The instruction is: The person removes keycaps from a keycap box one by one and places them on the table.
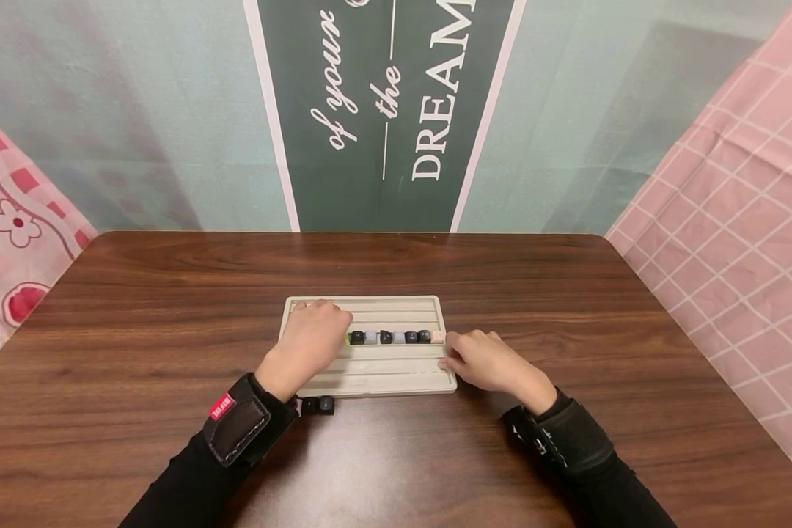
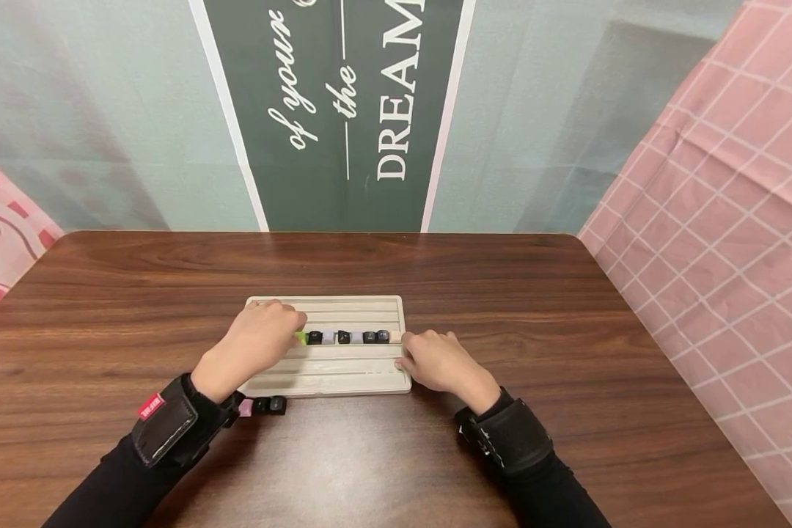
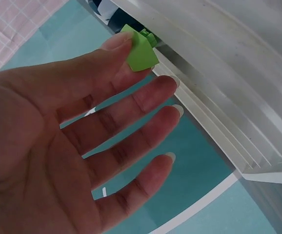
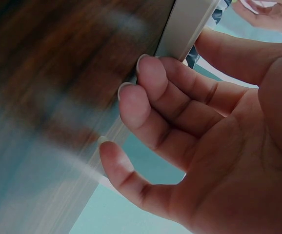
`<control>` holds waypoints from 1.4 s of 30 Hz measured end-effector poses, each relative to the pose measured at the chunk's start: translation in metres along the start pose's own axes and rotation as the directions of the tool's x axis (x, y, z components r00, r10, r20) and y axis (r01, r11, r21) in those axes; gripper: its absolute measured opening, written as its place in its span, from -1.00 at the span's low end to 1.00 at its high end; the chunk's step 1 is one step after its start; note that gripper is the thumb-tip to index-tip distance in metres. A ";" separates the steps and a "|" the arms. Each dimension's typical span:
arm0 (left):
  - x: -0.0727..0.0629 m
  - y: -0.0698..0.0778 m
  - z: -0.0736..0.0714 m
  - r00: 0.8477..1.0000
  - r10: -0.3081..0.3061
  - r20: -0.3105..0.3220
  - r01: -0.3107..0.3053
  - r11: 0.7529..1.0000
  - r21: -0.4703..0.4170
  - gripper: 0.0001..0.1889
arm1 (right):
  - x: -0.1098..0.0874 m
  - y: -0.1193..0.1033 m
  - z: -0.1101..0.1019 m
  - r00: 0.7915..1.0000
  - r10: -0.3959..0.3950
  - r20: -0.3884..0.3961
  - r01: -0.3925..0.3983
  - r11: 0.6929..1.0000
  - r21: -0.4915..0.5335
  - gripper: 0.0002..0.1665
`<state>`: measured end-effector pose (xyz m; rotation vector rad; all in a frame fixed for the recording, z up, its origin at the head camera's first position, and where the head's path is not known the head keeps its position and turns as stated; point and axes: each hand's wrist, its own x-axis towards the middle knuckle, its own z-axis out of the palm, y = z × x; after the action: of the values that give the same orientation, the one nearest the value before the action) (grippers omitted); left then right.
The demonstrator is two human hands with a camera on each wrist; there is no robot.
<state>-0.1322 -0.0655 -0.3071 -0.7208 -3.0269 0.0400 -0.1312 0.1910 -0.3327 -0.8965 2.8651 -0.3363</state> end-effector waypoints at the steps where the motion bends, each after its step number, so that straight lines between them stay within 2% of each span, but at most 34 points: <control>1: -0.001 0.000 0.000 1.000 0.001 -0.005 -0.001 1.000 -0.001 -0.81 | 0.000 0.000 0.000 1.000 0.002 0.000 -0.002 1.000 -0.001 -0.71; 8: -0.006 0.000 0.000 1.000 0.001 -0.016 -0.001 1.000 -0.028 -0.83 | 0.000 0.000 0.000 1.000 0.001 -0.008 -0.001 1.000 -0.001 -0.70; 18: -0.017 0.005 -0.004 0.999 0.018 -0.030 -0.018 1.000 -0.001 -0.87 | 0.000 0.000 0.000 1.000 -0.005 -0.011 0.005 1.000 -0.001 -0.72; 30: -0.028 0.015 -0.011 0.998 0.057 -0.035 -0.058 0.998 -0.013 -0.85 | 0.000 0.000 0.002 1.000 -0.006 -0.017 0.006 1.000 -0.008 -0.69; 37: -0.034 0.020 -0.011 0.994 0.098 -0.040 -0.099 0.994 -0.043 -0.93 | 0.001 0.004 0.005 1.000 -0.010 -0.023 0.009 1.000 -0.002 -0.66; 42: -0.036 0.021 -0.010 0.993 0.113 -0.045 -0.115 0.993 -0.041 -0.86 | 0.000 0.001 0.000 1.000 -0.005 -0.011 0.005 1.000 -0.002 -0.71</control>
<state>-0.0898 -0.0626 -0.2989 -0.8860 -2.9519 -0.0379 -0.1316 0.1914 -0.3328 -0.9052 2.8737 -0.3406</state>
